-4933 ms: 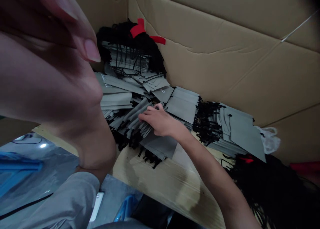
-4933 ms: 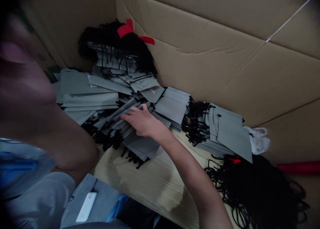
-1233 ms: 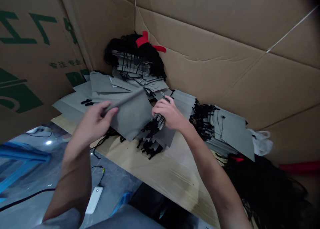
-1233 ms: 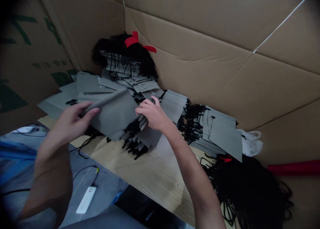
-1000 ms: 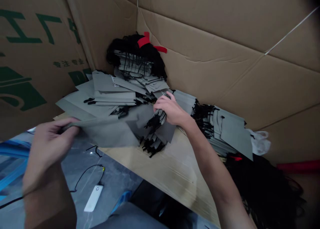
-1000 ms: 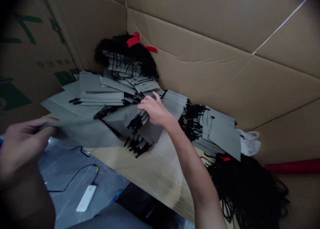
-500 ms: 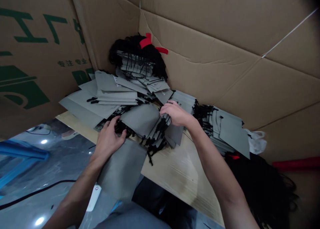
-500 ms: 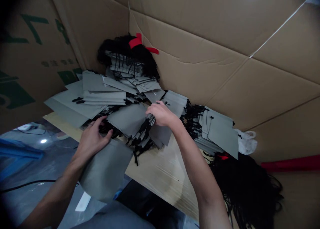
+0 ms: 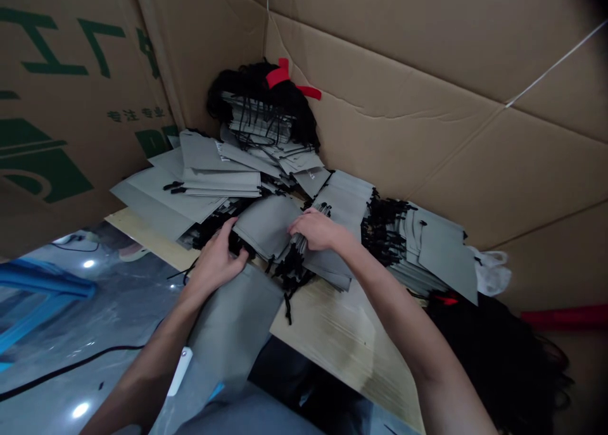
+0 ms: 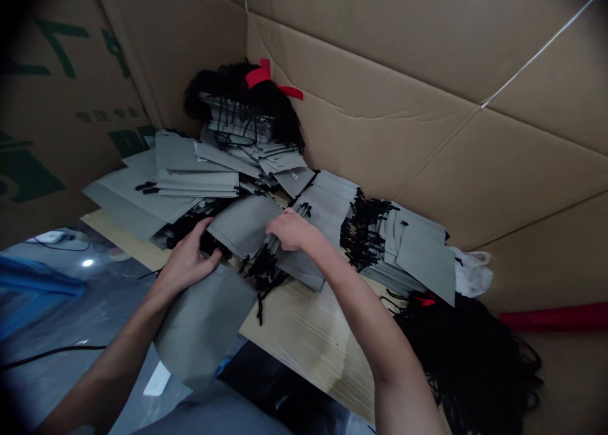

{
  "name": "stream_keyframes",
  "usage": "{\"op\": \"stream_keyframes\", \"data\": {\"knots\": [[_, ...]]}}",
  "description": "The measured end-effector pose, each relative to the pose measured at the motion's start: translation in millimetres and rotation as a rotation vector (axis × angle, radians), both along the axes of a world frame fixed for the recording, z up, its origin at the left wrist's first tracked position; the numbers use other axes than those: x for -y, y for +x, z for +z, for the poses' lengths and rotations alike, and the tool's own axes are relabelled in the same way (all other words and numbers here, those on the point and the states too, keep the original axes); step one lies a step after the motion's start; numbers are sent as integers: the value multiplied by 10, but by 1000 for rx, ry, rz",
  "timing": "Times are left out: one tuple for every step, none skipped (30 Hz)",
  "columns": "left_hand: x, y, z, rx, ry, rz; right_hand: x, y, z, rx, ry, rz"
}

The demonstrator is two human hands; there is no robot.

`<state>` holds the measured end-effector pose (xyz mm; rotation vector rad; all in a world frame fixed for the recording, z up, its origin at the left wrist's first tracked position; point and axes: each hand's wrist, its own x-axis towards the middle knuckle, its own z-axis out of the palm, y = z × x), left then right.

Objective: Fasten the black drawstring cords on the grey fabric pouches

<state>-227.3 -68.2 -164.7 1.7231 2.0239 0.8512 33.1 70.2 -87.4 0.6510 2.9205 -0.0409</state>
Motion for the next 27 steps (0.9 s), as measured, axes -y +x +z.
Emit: {"op": "stream_keyframes", "data": {"knots": [[-3, 3, 5, 18, -5, -2, -1, 2, -7, 6, -8, 0], [-6, 9, 11, 41, -10, -6, -3, 13, -12, 11, -21, 1], [-9, 19, 13, 62, -13, -11, -6, 35, -18, 11, -31, 3], [-12, 33, 12, 75, -14, -17, -7, 67, -26, 1, -36, 4], [-14, 52, 5, 77, -14, -24, -8, 108, -36, -12, -40, 5], [-15, 75, -5, 70, -14, -32, -7, 154, -48, -28, -44, 5], [-15, 103, -17, 54, -12, -34, -5, 204, -60, -44, -49, 8], [-11, 136, -30, 36, -10, -40, -2, 255, -72, -58, -55, 14], [-3, 173, -40, 18, -8, -43, 2, 303, -81, -68, -59, 22], [8, 212, -46, 0, -3, -47, 7, 347, -86, -76, -61, 29], [23, 252, -46, -21, 8, -43, 13, 386, -87, -84, -61, 32], [40, 291, -42, -44, 25, -30, 21, 419, -82, -92, -59, 34], [59, 328, -34, -69, 46, -9, 30, 446, -73, -103, -55, 33], [78, 360, -23, -92, 69, 17, 42, 469, -60, -116, -52, 30], [96, 388, -11, -110, 91, 44, 56, 487, -44, -125, -51, 26], [112, 410, -1, -124, 108, 61, 72, 504, -25, -125, -51, 24], [124, 429, 8, -133, 119, 72, 88, 519, -6, -115, -50, 24], [134, 445, 14, -138, 126, 77, 104, 534, 14, -100, -47, 22], [140, 461, 17, -139, 130, 74, 117, 550, 34, -84, -44, 20], [144, 478, 19, -139, 130, 63, 128, 567, 53, -71, -40, 18], [145, 497, 20, -137, 129, 47, 134, 585, 71, -67, -36, 18], [145, 518, 21, -138, 125, 28, 138, 602, 88, -72, -32, 17], [144, 541, 24, -141, 119, 8, 140, 619, 103, -81, -29, 16], [141, 563, 29, -147, 111, -7, 141, 634, 117, -87, -25, 16], [137, 583, 38, -152, 104, -14, 142, 647, 130, -88, -20, 15], [131, 601, 49, -154, 97, -14, 145, 657, 144, -82, -14, 12], [125, 614, 61, -153, 92, -12, 150, 664, 158, -72, -8, 9]]}}
